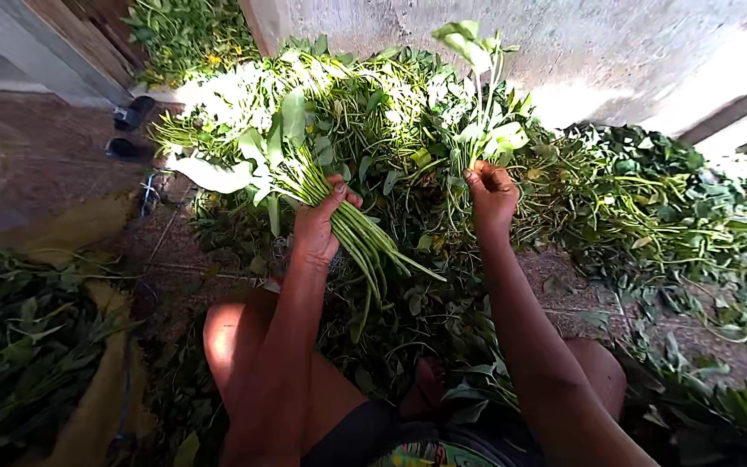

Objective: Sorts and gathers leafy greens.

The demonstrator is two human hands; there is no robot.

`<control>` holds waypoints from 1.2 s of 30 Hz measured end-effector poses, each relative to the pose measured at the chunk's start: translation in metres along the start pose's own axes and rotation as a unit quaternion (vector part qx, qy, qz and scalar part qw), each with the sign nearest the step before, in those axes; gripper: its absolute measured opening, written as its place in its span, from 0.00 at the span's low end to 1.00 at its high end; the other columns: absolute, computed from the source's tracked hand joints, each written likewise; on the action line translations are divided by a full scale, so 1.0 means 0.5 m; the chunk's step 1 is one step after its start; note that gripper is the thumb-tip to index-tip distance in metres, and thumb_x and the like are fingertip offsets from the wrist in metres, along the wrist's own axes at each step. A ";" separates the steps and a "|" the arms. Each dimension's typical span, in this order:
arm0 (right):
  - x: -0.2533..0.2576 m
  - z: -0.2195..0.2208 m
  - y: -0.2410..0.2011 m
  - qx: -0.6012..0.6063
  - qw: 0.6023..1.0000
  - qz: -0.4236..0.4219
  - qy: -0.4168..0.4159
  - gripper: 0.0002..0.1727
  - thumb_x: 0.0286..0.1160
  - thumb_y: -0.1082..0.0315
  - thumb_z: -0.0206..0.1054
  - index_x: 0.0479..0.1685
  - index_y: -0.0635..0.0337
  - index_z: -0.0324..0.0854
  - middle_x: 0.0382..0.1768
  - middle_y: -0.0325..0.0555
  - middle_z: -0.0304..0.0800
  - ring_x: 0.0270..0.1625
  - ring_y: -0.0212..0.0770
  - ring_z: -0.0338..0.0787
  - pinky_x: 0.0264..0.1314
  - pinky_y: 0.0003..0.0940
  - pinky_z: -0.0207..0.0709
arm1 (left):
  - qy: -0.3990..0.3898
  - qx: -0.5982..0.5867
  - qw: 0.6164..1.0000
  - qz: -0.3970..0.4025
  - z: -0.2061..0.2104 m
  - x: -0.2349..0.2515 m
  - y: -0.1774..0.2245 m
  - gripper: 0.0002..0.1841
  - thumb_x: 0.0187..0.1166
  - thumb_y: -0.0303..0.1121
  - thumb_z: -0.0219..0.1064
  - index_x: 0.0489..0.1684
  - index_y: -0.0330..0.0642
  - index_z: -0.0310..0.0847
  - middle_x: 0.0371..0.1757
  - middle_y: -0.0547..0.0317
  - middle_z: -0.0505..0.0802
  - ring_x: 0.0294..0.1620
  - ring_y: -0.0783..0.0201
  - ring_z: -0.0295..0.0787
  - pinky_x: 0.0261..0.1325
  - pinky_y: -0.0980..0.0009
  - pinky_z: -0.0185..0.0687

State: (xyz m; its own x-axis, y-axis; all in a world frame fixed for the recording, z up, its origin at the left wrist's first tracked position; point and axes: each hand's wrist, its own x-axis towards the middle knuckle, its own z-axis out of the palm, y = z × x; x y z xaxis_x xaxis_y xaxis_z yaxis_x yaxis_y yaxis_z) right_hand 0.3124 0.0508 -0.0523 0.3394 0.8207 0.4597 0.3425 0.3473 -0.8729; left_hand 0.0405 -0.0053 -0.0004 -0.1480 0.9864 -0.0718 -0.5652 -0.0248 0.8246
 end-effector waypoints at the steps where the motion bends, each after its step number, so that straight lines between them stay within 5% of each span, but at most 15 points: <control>1: -0.029 0.012 -0.003 -0.010 1.000 -0.012 -0.006 0.14 0.75 0.71 0.73 0.54 0.71 0.87 0.48 0.53 0.90 0.47 0.33 0.89 0.56 0.27 0.83 | 0.000 0.008 1.000 0.003 0.003 -0.002 -0.008 0.07 0.88 0.25 0.59 0.50 0.46 0.82 0.34 0.64 0.92 0.37 0.66 0.93 0.52 0.65 0.93; 5: -0.125 0.050 -0.031 -0.008 0.999 -0.021 -0.027 0.11 0.74 0.74 0.73 0.50 0.72 0.87 0.50 0.60 0.90 0.50 0.44 0.91 0.58 0.39 0.85 | -0.003 0.040 0.999 0.003 0.012 -0.006 -0.029 0.06 0.86 0.24 0.61 0.47 0.45 0.83 0.35 0.62 0.93 0.36 0.65 0.93 0.51 0.66 0.93; 10: -0.178 0.075 -0.046 0.001 0.999 -0.022 -0.023 0.07 0.71 0.76 0.75 0.42 0.73 0.89 0.47 0.59 0.91 0.51 0.42 0.91 0.60 0.36 0.85 | -0.030 0.085 0.995 0.032 0.013 -0.016 -0.044 0.05 0.83 0.25 0.65 0.47 0.44 0.85 0.35 0.61 0.93 0.35 0.66 0.93 0.46 0.68 0.92; 19: -0.231 0.078 -0.087 -0.081 0.992 -0.047 -0.081 0.08 0.70 0.77 0.75 0.46 0.69 0.92 0.44 0.59 0.91 0.47 0.46 0.92 0.56 0.38 0.86 | -0.043 0.131 0.990 0.030 0.015 -0.029 -0.059 0.07 0.80 0.23 0.68 0.50 0.43 0.87 0.42 0.62 0.94 0.39 0.68 0.92 0.49 0.71 0.91; 26: -0.244 0.063 -0.117 -0.178 0.960 -0.120 -0.177 0.08 0.74 0.74 0.71 0.47 0.66 0.93 0.44 0.61 0.92 0.47 0.60 0.92 0.53 0.57 0.84 | -0.022 0.147 0.988 -0.038 0.013 -0.009 -0.065 0.13 0.78 0.20 0.69 0.59 0.34 0.83 0.44 0.58 0.93 0.44 0.69 0.91 0.52 0.72 0.88; 28: -0.241 0.057 -0.123 -0.172 0.959 -0.127 -0.184 0.13 0.73 0.75 0.71 0.55 0.68 0.89 0.46 0.62 0.91 0.46 0.60 0.92 0.51 0.57 0.85 | -0.018 0.157 0.985 -0.063 0.015 -0.010 -0.060 0.16 0.78 0.20 0.69 0.62 0.34 0.80 0.49 0.57 0.92 0.47 0.69 0.91 0.53 0.72 0.88; 31: -0.238 0.051 -0.137 -0.167 0.956 -0.114 -0.211 0.30 0.76 0.75 0.65 0.81 0.68 0.69 0.55 0.67 0.86 0.44 0.60 0.92 0.42 0.54 0.87 | -0.013 0.136 0.986 -0.094 0.022 -0.016 -0.050 0.14 0.81 0.21 0.66 0.63 0.37 0.78 0.48 0.59 0.93 0.47 0.69 0.91 0.55 0.70 0.89; 33: -0.233 0.056 -0.148 -0.158 0.952 -0.117 -0.236 0.29 0.79 0.76 0.59 0.83 0.64 0.71 0.52 0.67 0.85 0.35 0.58 0.90 0.32 0.51 0.85 | -0.015 0.117 0.988 -0.102 0.026 -0.019 -0.047 0.10 0.82 0.23 0.67 0.57 0.39 0.79 0.41 0.60 0.93 0.43 0.68 0.92 0.53 0.69 0.90; 36: -0.212 0.061 -0.179 -0.159 0.942 -0.072 -0.285 0.22 0.87 0.71 0.56 0.78 0.64 0.73 0.44 0.63 0.89 0.31 0.57 0.90 0.32 0.53 0.84 | -0.050 0.122 0.987 -0.089 0.019 -0.015 -0.047 0.09 0.82 0.24 0.67 0.56 0.40 0.82 0.41 0.63 0.92 0.43 0.71 0.90 0.53 0.72 0.89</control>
State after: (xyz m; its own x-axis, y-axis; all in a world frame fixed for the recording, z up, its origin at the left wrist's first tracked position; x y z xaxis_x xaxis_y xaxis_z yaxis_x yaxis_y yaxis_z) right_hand 0.2191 -0.0534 -0.0280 -0.2254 0.9175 0.3276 0.6255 0.3941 -0.6733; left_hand 0.0627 -0.0105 -0.0136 0.0242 0.9829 -0.1827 -0.3613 0.1791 0.9151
